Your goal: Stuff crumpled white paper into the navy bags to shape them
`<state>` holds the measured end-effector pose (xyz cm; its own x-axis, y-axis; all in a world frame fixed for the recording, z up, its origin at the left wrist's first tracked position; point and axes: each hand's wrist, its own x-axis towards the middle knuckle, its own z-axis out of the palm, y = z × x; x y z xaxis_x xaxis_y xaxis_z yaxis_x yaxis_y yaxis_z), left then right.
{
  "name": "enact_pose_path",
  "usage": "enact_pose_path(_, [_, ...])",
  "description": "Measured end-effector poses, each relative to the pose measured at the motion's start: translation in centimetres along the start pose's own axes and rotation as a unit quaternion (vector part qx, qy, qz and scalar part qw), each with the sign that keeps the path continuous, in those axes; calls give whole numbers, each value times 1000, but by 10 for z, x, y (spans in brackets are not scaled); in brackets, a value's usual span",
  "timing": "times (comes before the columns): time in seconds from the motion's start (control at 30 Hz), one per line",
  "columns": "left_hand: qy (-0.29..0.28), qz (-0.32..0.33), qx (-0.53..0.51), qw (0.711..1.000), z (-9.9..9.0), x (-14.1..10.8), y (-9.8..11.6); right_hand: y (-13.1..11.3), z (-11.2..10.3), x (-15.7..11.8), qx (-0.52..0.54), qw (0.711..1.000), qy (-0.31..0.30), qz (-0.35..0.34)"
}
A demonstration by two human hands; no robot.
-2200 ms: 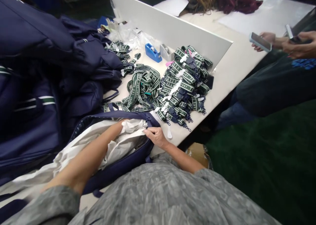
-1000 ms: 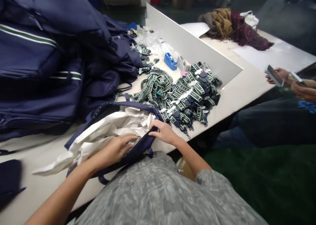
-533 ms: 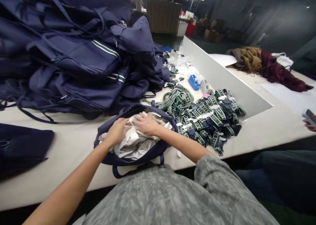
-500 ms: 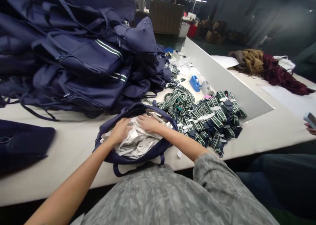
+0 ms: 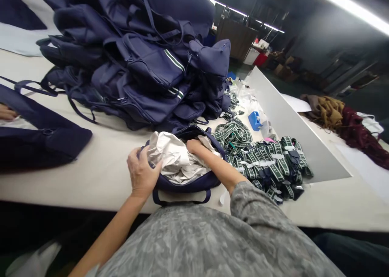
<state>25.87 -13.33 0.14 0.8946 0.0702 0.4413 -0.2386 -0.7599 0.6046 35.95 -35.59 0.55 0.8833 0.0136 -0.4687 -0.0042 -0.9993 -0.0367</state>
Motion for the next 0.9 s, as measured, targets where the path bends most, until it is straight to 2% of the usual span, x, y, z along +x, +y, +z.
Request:
enact_pose_path(0.07, [0, -118, -28, 993, -7, -11, -7, -11, -8, -14, -7, 999, 51, -9])
enact_pose_path(0.13, [12, -180, -40, 983, -12, -23, -14, -20, -16, -35, -9, 994, 104, -42])
enact_pose_path(0.2, [17, -231, -57, 971, -17, -36, -19, -28, -22, -60, 52, 976, 168, -125])
enact_pose_path(0.23, [3, -271, -79, 959, -20, -43, -19, -30, -25, -72, 103, 957, 195, -189])
enact_pose_path(0.3, [-50, -357, -151, 921, -25, -55, -16, -33, -27, -90, 196, 897, 219, -331])
enact_pose_path(0.33, [-73, -379, -179, 905, -27, -59, -13, -33, -28, -96, 216, 870, 214, -387])
enact_pose_path(0.37, [-79, -374, -191, 904, -29, -62, -8, -33, -27, -98, 209, 858, 199, -425])
enact_pose_path(0.4, [-71, -335, -186, 921, -31, -63, -4, -33, -24, -98, 189, 857, 181, -444])
enact_pose_path(0.43, [-54, -265, -167, 948, -33, -63, 1, -33, -21, -95, 164, 863, 163, -450])
enact_pose_path(0.5, [-46, -55, -113, 991, -35, -58, 8, -35, -11, -85, 106, 875, 130, -455])
enact_pose_path(0.53, [-69, 55, -90, 992, -36, -53, 10, -37, -5, -80, 77, 878, 119, -458])
enact_pose_path(0.57, [-109, 146, -74, 980, -37, -48, 10, -40, 0, -74, 52, 880, 112, -458])
enact_pose_path(0.6, [-157, 208, -61, 963, -37, -43, 9, -42, 5, -70, 32, 885, 110, -452])
enact_pose_path(0.67, [-238, 249, -42, 938, -39, -34, 5, -46, 10, -64, 16, 900, 107, -423])
enact_pose_path(0.77, [-314, 247, -50, 915, -44, -24, 1, -45, 0, -64, 48, 906, 67, -414])
enact_pose_path(0.83, [-357, 269, -79, 891, -48, -20, 0, -40, -20, -67, 82, 883, 33, -462])
enact_pose_path(0.9, [-367, 299, -112, 874, -48, -19, 1, -37, -41, -72, 121, 849, 8, -514])
